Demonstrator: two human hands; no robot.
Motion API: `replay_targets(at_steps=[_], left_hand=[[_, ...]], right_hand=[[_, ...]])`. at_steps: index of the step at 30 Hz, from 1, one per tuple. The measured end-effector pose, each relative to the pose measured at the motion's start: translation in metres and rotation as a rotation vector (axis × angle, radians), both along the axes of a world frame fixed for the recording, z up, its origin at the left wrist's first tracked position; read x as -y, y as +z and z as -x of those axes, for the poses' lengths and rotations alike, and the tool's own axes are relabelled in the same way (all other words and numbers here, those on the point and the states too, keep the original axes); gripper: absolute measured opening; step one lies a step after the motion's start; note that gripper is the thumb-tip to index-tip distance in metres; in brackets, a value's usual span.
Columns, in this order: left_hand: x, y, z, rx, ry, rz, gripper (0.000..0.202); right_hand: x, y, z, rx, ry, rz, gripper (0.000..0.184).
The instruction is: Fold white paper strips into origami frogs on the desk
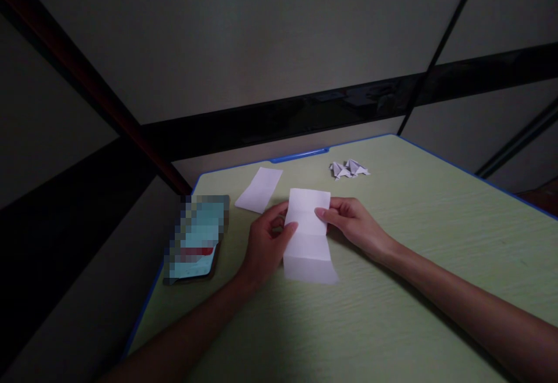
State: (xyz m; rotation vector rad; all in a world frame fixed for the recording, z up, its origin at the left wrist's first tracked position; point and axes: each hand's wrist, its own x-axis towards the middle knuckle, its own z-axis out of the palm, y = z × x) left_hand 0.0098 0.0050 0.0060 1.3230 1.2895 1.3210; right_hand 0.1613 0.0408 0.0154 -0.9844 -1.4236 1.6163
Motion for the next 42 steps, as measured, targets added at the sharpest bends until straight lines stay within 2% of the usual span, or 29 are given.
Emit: replay_targets(at_steps=[2,5,11,17,22,27,33,42], left_hand=[[-0.0004,0.0005,0.0005,0.005,0.008,0.004,0.038],[-0.0005,0.0019,0.0009,0.07,-0.053,0.033,0.039],[-0.0006,0.002,0.0006,0.18,-0.146,0.134,0.036],[-0.0027,0.0015,0.0002,0.16,-0.188,0.149,0.023],[-0.0032,0.001,0.0018,0.136,-0.188,0.163,0.018],[-0.003,0.0011,0.0012,0.14,-0.15,0.133,0.017],[-0.0011,-0.0004,0.0006,0.064,-0.132,0.047,0.023],[0.0022,0.0013,0.0013,-0.001,-0.057,-0.002,0.03]], right_hand=[[-0.0009,0.0001,-0.0002,-0.002,0.007,0.001,0.018],[-0.0021,-0.0001,-0.0012,-0.034,0.01,-0.001,0.016],[-0.0029,-0.0008,-0.0033,0.01,-0.058,-0.087,0.02],[-0.0022,0.0016,-0.0035,-0.023,-0.183,-0.175,0.021],[-0.0041,0.0005,-0.004,-0.041,-0.217,-0.159,0.018],[-0.0051,-0.0035,-0.005,-0.06,-0.159,-0.117,0.02],[-0.0006,-0.0009,-0.0022,-0.023,0.028,-0.007,0.021],[-0.0006,-0.0041,-0.0009,-0.09,-0.02,0.053,0.025]])
